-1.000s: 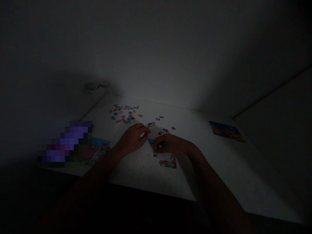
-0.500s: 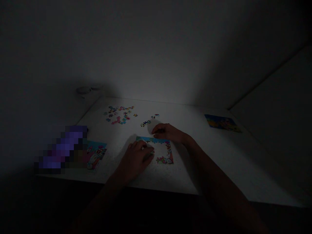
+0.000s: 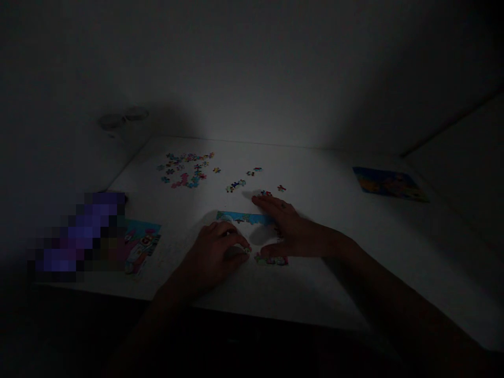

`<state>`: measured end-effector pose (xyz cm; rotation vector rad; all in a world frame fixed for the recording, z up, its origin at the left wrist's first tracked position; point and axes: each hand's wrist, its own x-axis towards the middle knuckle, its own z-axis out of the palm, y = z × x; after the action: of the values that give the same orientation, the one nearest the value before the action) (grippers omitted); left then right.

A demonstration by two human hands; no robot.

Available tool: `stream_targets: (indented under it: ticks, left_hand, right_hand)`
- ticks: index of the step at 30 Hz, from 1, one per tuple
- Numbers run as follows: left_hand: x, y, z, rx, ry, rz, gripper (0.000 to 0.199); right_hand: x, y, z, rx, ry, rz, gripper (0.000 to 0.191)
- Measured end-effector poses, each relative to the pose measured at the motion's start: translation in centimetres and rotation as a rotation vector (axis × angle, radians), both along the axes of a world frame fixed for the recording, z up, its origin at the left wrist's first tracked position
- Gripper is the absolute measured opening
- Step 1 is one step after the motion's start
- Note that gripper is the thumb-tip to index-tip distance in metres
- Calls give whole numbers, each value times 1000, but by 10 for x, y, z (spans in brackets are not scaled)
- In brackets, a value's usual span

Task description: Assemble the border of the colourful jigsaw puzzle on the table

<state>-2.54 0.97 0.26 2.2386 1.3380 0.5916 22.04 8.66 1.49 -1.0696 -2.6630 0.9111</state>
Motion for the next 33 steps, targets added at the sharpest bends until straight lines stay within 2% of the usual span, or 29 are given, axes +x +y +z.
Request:
stream_targets:
  ticks: [4,15,23,33]
  left_hand:
    - [-1,1,-2,-9,1,-7,15]
    - [1,3,-1,-46,10,6,17]
    - [4,0,-2,-14,36,13,14]
    - [7,-2,0,-13,56,-38,10]
  right_hand:
    - [-5,-2,-3,12,-26,13,120]
    - [-4,-4,-1,57,-68,51,112]
    - [-5,-3,-2,76,-87,56,109]
    - [-3,-2,-6,77,-45,86,106]
